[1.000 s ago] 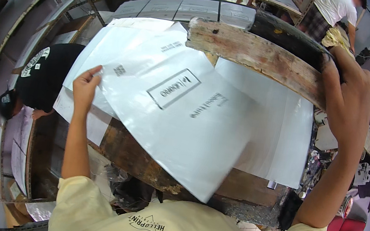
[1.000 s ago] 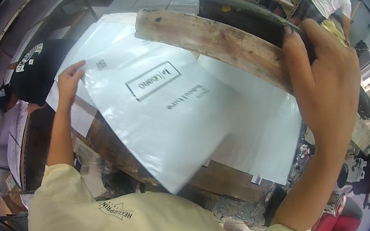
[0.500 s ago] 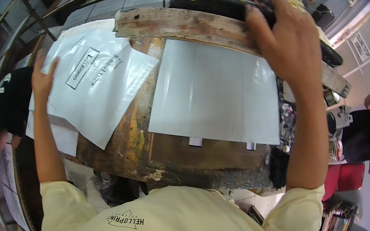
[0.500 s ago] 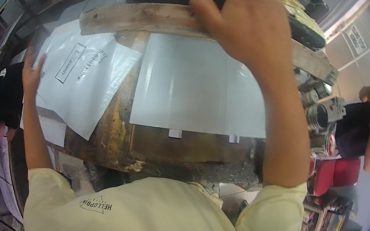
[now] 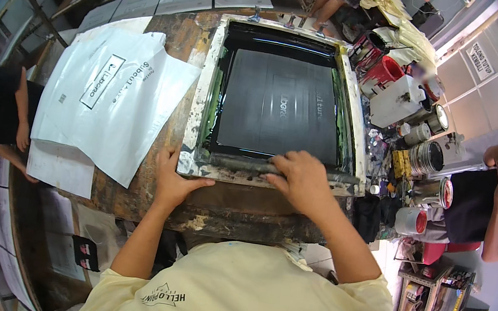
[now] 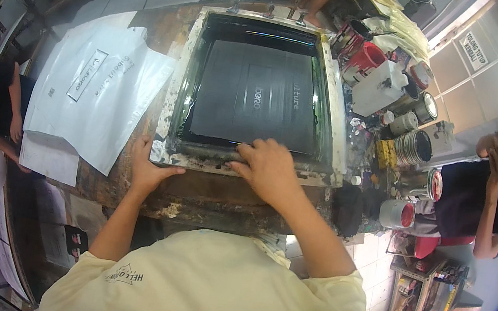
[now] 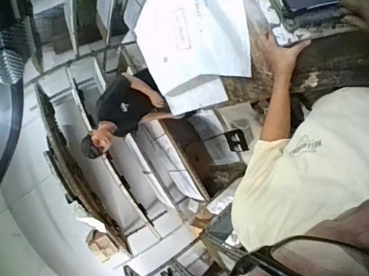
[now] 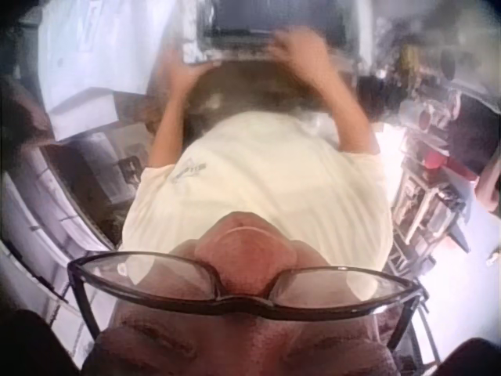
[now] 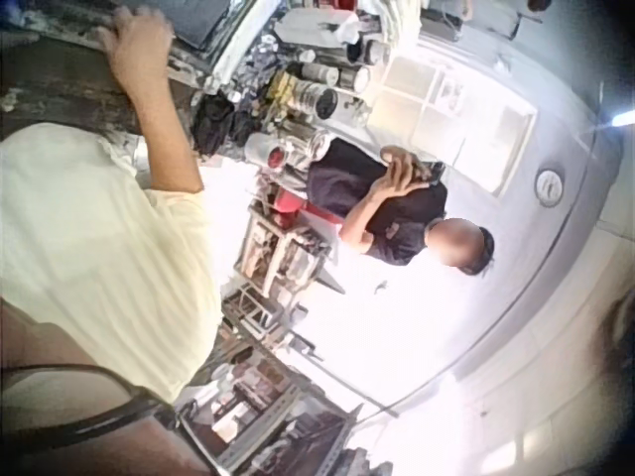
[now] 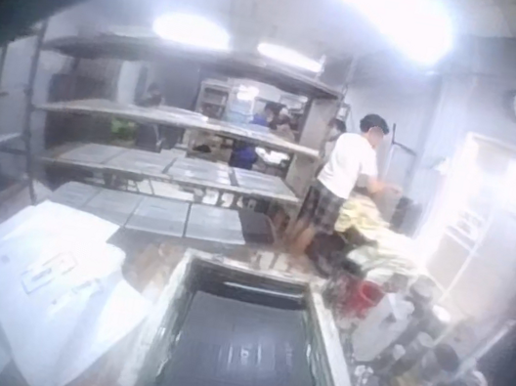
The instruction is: The person performs manual screen printing on white bags by applying ink through a screen with a squeegee and stacking the finished bags.
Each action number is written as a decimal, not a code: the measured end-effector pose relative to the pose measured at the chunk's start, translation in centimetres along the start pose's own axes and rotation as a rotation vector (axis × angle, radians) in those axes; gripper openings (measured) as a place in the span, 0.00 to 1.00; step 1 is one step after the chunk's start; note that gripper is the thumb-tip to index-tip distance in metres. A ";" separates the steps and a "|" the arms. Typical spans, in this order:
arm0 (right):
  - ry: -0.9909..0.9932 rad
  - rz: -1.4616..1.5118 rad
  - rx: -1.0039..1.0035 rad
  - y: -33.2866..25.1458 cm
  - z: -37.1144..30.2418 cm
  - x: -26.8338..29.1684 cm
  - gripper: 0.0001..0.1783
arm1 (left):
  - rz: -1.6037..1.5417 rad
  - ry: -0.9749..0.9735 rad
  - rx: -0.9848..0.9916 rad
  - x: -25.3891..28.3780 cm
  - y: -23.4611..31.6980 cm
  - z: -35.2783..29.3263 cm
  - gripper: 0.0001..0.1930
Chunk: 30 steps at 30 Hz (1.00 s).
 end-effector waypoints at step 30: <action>0.154 -0.180 0.196 19.0 31.2 2.2 0.24 | 0.056 0.018 -0.042 -1.5 -2.5 -1.4 0.75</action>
Point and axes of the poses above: each hand's wrist, its own z-axis towards the middle knuckle, its own x-axis out of the back of the hand, y = z × x, the point moved 7 cm from there along z, towards the middle knuckle, and after that the axes turned 8 degrees about z, right-handed, at the moved point
